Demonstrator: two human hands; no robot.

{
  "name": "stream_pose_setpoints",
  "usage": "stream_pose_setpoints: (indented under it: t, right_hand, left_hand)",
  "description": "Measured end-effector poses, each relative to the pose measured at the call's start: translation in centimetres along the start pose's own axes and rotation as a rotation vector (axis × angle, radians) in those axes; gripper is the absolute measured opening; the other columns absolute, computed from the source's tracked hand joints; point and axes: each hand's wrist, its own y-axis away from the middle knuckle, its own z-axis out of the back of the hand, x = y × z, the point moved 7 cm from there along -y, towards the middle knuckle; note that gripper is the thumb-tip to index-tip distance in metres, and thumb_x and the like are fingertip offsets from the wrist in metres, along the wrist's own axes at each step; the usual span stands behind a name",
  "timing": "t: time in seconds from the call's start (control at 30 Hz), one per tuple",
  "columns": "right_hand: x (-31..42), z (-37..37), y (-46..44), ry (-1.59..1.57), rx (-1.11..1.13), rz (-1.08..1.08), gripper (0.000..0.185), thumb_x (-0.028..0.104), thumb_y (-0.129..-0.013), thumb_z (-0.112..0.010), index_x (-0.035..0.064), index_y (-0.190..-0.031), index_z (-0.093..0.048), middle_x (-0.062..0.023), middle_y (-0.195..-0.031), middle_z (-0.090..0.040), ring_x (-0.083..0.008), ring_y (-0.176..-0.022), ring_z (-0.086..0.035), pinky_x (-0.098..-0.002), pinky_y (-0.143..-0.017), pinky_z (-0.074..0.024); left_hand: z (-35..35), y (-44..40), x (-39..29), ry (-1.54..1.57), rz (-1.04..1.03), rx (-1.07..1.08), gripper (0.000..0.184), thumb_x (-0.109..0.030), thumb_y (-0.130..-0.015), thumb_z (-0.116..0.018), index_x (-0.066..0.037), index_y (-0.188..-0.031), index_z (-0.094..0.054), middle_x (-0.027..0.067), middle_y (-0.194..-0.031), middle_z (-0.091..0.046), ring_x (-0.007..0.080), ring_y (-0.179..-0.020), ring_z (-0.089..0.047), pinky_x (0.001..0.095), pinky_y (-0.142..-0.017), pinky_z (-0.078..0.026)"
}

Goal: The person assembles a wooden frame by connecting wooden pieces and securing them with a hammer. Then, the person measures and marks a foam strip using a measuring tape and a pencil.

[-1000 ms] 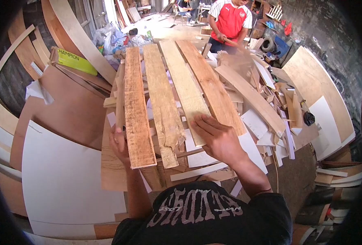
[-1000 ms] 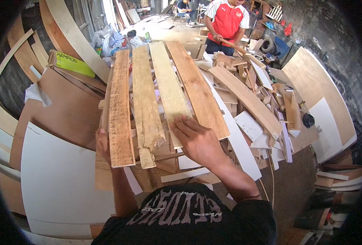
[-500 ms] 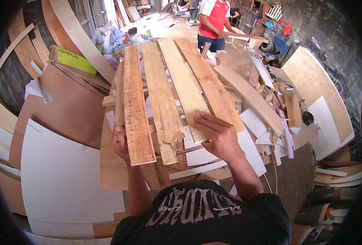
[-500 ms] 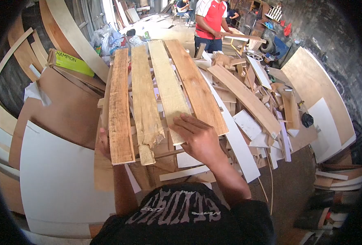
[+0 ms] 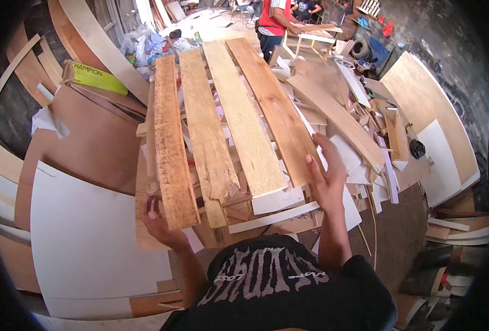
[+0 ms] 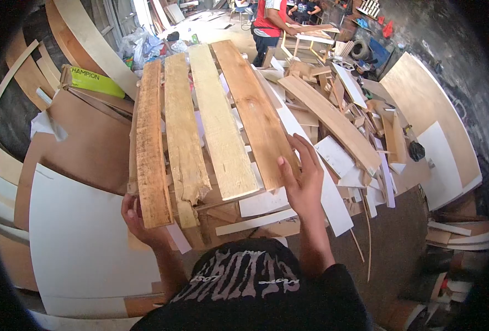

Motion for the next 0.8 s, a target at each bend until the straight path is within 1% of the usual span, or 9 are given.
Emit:
stream_pose_setpoints:
  t: [0.03, 0.07, 0.17, 0.27, 0.4, 0.5, 0.63, 0.73, 0.8]
  right_hand:
    - [-2.0, -0.8, 0.3, -0.103, 0.046, -0.047, 0.052, 0.036, -0.096, -0.062, -0.0037, -0.130, -0.058, -0.0274, -0.136, -0.056, -0.0376, -0.129, -0.054, -0.0454, -0.107, -0.0427]
    - [-3.2, -1.2, 0.8, -0.105, 0.046, -0.053, 0.052, 0.036, -0.096, -0.062, -0.0037, -0.130, -0.058, -0.0274, -0.136, -0.056, -0.0376, -0.129, -0.054, -0.0454, -0.107, -0.0427]
    - [-8.0, -2.1, 1.5, -0.647, -0.114, -0.235, 0.085, 0.067, -0.097, -0.040, -0.0061, -0.141, -0.046, -0.0244, -0.140, -0.052, -0.0318, -0.134, -0.049, -0.0433, -0.111, -0.0375]
    - [-14.5, -5.2, 2.6, -0.693, 0.022, -0.290, 0.089, 0.069, -0.094, -0.044, -0.0049, -0.143, -0.044, -0.0224, -0.139, -0.053, -0.0296, -0.132, -0.050, -0.0429, -0.113, -0.0346]
    - [-15.3, -7.0, 4.7, -0.609, 0.103, -0.085, 0.087, 0.065, -0.090, -0.059, -0.0044, -0.141, -0.047, -0.0179, -0.133, -0.057, -0.0258, -0.126, -0.053, -0.0426, -0.110, -0.0373]
    - [-15.5, -7.8, 3.7, -0.511, -0.066, -0.037, 0.066, 0.052, -0.089, -0.068, -0.0035, -0.122, -0.055, -0.0142, -0.115, -0.065, -0.0225, -0.110, -0.061, -0.0390, -0.097, -0.0459]
    - [-13.2, -7.0, 2.2, -0.392, -0.235, 0.033, 0.049, 0.042, -0.088, -0.072, -0.0005, -0.105, -0.056, -0.0119, -0.100, -0.067, -0.0161, -0.095, -0.063, -0.0325, -0.083, -0.0496]
    - [-13.3, -6.7, 2.1, -0.492, -0.273, -0.001, 0.052, 0.043, -0.087, -0.074, -0.0012, -0.108, -0.057, -0.0117, -0.103, -0.066, -0.0148, -0.097, -0.063, -0.0316, -0.084, -0.0494]
    - [-12.4, -6.0, 2.2, -0.540, -0.303, 0.040, 0.053, 0.043, -0.088, -0.073, -0.0018, -0.111, -0.057, -0.0109, -0.105, -0.067, -0.0152, -0.099, -0.063, -0.0321, -0.085, -0.0497]
  left_hand:
    - [0.4, -0.2, 0.3, -0.071, 0.005, 0.040, 0.059, -0.040, -0.104, -0.042, 0.007, -0.139, -0.042, 0.0197, -0.134, -0.051, 0.0289, -0.126, -0.049, 0.0447, -0.110, -0.039]
    - [0.9, -0.3, 0.7, -0.143, 0.008, 0.078, 0.062, -0.041, -0.103, -0.043, 0.008, -0.141, -0.040, 0.0205, -0.136, -0.050, 0.0303, -0.127, -0.049, 0.0458, -0.110, -0.039]
    - [2.5, 0.4, 5.2, -0.121, 0.011, 0.070, 0.070, -0.049, -0.102, -0.044, 0.005, -0.147, -0.034, 0.0189, -0.144, -0.047, 0.0323, -0.132, -0.048, 0.0479, -0.111, -0.039]
    - [9.5, 3.7, 16.9, 0.050, 0.297, 0.160, 0.074, -0.055, -0.101, -0.044, -0.002, -0.151, -0.033, 0.0147, -0.151, -0.043, 0.0317, -0.136, -0.046, 0.0483, -0.113, -0.038]
    - [8.1, 3.7, 17.1, 0.096, 0.298, 0.225, 0.066, -0.052, -0.104, -0.043, -0.004, -0.149, -0.036, 0.0132, -0.146, -0.047, 0.0273, -0.133, -0.049, 0.0457, -0.111, -0.042]
    - [8.1, 2.5, 18.5, 0.229, 0.416, 0.248, 0.064, -0.051, -0.104, -0.042, -0.003, -0.147, -0.038, 0.0127, -0.142, -0.051, 0.0276, -0.129, -0.052, 0.0444, -0.109, -0.044]
    - [6.9, 0.2, 14.8, -0.141, 0.207, 0.209, 0.054, -0.045, -0.103, -0.050, -0.002, -0.136, -0.047, 0.0092, -0.121, -0.060, 0.0219, -0.110, -0.059, 0.0388, -0.094, -0.052]
    - [5.6, -1.8, 12.3, -0.577, -0.192, 0.353, 0.042, -0.035, -0.101, -0.057, -0.002, -0.126, -0.052, 0.0084, -0.110, -0.060, 0.0197, -0.098, -0.060, 0.0363, -0.085, -0.056]
    - [5.9, -3.2, 12.3, 0.022, 0.162, 0.165, 0.037, -0.031, -0.102, -0.057, -0.002, -0.124, -0.053, 0.0092, -0.107, -0.060, 0.0199, -0.093, -0.061, 0.0363, -0.083, -0.056]
